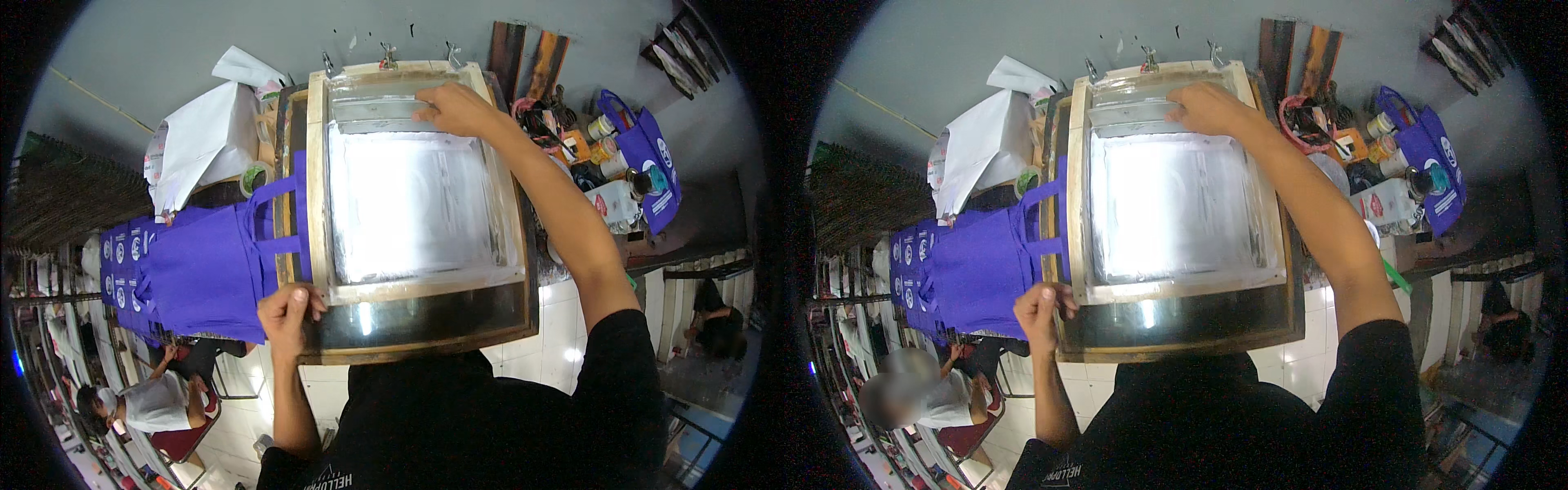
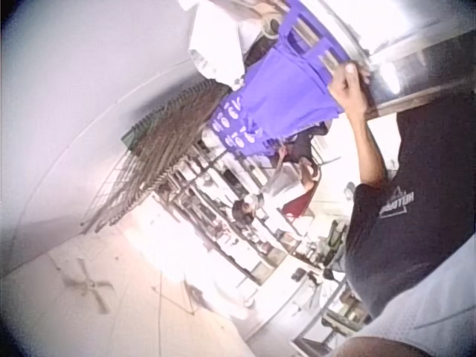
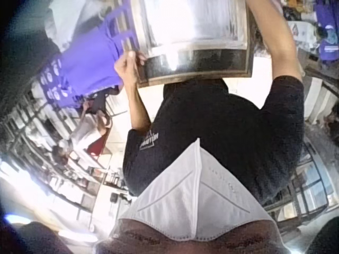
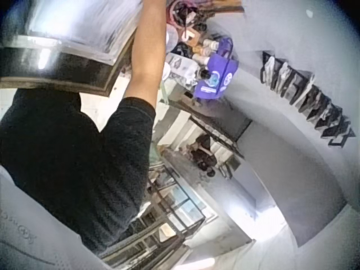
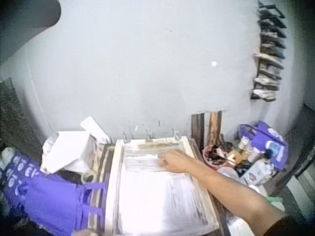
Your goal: The person performs screen printing on purple tote bags. They place a bag onto a printing board, lower a stencil frame, use a squeegee to spread white ink across the screen, and then lift the frame and stack the finished bag.
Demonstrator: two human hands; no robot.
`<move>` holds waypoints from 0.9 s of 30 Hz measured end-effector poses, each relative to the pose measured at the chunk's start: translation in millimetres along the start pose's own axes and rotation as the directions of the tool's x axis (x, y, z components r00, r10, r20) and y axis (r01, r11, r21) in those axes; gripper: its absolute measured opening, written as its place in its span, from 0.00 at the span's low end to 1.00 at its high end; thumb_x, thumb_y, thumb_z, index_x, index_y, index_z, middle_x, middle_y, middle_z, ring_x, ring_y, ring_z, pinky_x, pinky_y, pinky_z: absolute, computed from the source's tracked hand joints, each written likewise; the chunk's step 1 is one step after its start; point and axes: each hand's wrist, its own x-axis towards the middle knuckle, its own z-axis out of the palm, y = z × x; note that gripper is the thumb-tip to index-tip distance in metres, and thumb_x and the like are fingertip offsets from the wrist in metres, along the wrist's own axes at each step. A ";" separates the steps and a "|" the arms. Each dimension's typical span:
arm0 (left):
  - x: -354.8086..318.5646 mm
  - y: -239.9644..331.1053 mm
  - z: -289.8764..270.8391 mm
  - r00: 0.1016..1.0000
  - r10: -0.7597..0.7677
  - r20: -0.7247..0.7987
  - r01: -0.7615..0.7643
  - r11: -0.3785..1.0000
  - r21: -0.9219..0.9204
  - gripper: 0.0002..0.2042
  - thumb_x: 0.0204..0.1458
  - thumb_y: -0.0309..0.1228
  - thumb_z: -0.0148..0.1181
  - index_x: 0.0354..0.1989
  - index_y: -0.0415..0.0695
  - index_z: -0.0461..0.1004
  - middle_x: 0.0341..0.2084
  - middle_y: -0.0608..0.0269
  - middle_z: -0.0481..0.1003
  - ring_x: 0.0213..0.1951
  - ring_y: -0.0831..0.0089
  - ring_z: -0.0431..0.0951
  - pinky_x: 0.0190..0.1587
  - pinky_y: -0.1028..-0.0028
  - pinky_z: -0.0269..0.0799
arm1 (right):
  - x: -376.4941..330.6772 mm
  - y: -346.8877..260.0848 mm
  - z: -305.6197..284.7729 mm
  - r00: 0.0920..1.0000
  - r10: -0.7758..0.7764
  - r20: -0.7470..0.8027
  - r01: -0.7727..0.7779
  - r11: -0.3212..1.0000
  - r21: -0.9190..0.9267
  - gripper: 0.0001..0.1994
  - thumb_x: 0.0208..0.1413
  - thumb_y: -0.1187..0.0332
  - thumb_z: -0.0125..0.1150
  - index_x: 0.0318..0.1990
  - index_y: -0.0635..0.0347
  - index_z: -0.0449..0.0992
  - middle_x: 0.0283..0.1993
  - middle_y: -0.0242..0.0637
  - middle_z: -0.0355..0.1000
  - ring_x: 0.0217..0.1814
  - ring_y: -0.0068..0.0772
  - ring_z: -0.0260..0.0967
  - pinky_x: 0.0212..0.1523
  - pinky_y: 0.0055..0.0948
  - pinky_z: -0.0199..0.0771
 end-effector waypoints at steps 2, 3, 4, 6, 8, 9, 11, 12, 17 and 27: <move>40.3 20.1 -2.0 0.995 0.097 0.008 -0.097 0.982 0.164 0.18 0.65 0.38 0.58 0.36 0.32 0.81 0.24 0.57 0.80 0.24 0.74 0.76 0.28 0.75 0.70 | 7.2 10.6 -7.9 0.997 -0.032 -0.069 0.030 0.999 -0.036 0.18 0.62 0.56 0.63 0.47 0.63 0.80 0.42 0.55 0.79 0.48 0.59 0.76 0.50 0.50 0.73; 66.5 25.3 4.7 0.988 0.151 0.013 -0.150 0.963 0.225 0.16 0.63 0.37 0.61 0.39 0.33 0.81 0.27 0.57 0.81 0.28 0.73 0.78 0.33 0.74 0.72 | 10.1 15.2 -10.7 0.995 -0.047 -0.088 0.043 0.998 -0.048 0.18 0.62 0.55 0.63 0.45 0.64 0.79 0.38 0.55 0.78 0.45 0.59 0.76 0.47 0.50 0.73; 96.7 31.3 13.3 0.978 0.206 0.015 -0.201 0.936 0.290 0.14 0.61 0.36 0.63 0.41 0.34 0.81 0.31 0.57 0.81 0.33 0.72 0.79 0.39 0.74 0.74 | 15.1 18.1 -12.7 0.992 -0.070 -0.107 0.064 0.996 -0.057 0.18 0.62 0.55 0.64 0.42 0.65 0.79 0.34 0.54 0.78 0.42 0.60 0.76 0.45 0.49 0.72; 158.3 51.0 44.9 0.945 0.313 0.099 -0.324 0.848 0.420 0.16 0.59 0.34 0.66 0.49 0.36 0.79 0.41 0.55 0.82 0.43 0.63 0.81 0.51 0.68 0.74 | 22.1 38.7 7.9 0.990 -0.096 -0.106 0.092 0.995 -0.046 0.19 0.61 0.53 0.64 0.43 0.63 0.80 0.34 0.54 0.79 0.42 0.59 0.76 0.44 0.49 0.73; 215.2 37.3 62.5 0.818 0.546 0.183 -0.549 0.645 0.531 0.18 0.56 0.34 0.67 0.53 0.38 0.77 0.48 0.50 0.80 0.48 0.53 0.81 0.55 0.62 0.73 | 29.8 38.6 13.2 0.990 -0.082 -0.115 0.075 0.995 -0.064 0.20 0.60 0.51 0.64 0.43 0.62 0.80 0.35 0.53 0.79 0.41 0.59 0.77 0.44 0.49 0.74; 239.8 28.0 63.0 0.783 0.573 0.240 -0.591 0.568 0.573 0.19 0.56 0.33 0.67 0.53 0.38 0.77 0.50 0.47 0.79 0.50 0.50 0.80 0.56 0.61 0.73 | 28.7 27.8 9.8 0.991 -0.051 -0.125 0.040 0.995 -0.089 0.21 0.59 0.49 0.64 0.43 0.61 0.80 0.35 0.53 0.79 0.41 0.59 0.77 0.44 0.50 0.74; 274.7 11.5 67.6 0.796 0.501 0.339 -0.593 0.534 0.603 0.20 0.54 0.33 0.68 0.54 0.39 0.77 0.50 0.44 0.79 0.50 0.47 0.80 0.56 0.60 0.73 | 15.7 13.2 7.3 0.988 0.060 -0.143 -0.077 0.990 -0.116 0.22 0.58 0.47 0.64 0.43 0.60 0.81 0.37 0.52 0.80 0.43 0.58 0.78 0.46 0.50 0.75; 288.1 10.6 73.0 0.831 0.412 0.375 -0.556 0.572 0.603 0.20 0.54 0.34 0.68 0.54 0.39 0.77 0.48 0.44 0.79 0.49 0.48 0.81 0.55 0.61 0.74 | 8.1 9.1 4.7 0.979 0.131 -0.158 -0.151 0.981 -0.122 0.23 0.57 0.47 0.65 0.44 0.59 0.82 0.39 0.51 0.80 0.45 0.57 0.78 0.48 0.50 0.75; 307.5 3.0 80.9 0.932 0.088 0.350 -0.326 0.622 0.712 0.20 0.53 0.39 0.69 0.51 0.40 0.82 0.35 0.41 0.82 0.41 0.48 0.83 0.48 0.59 0.76 | 4.0 10.0 17.6 0.962 0.205 -0.179 -0.237 0.954 -0.182 0.26 0.55 0.42 0.64 0.42 0.59 0.84 0.39 0.49 0.81 0.45 0.54 0.79 0.48 0.50 0.75; 247.0 2.5 78.9 0.946 0.158 0.284 -0.319 0.613 0.723 0.19 0.53 0.43 0.69 0.45 0.40 0.84 0.31 0.41 0.81 0.35 0.50 0.83 0.41 0.59 0.75 | -28.6 -2.0 29.6 0.970 0.115 -0.216 -0.158 0.969 -0.192 0.27 0.54 0.41 0.64 0.35 0.62 0.82 0.35 0.49 0.81 0.42 0.52 0.79 0.44 0.49 0.74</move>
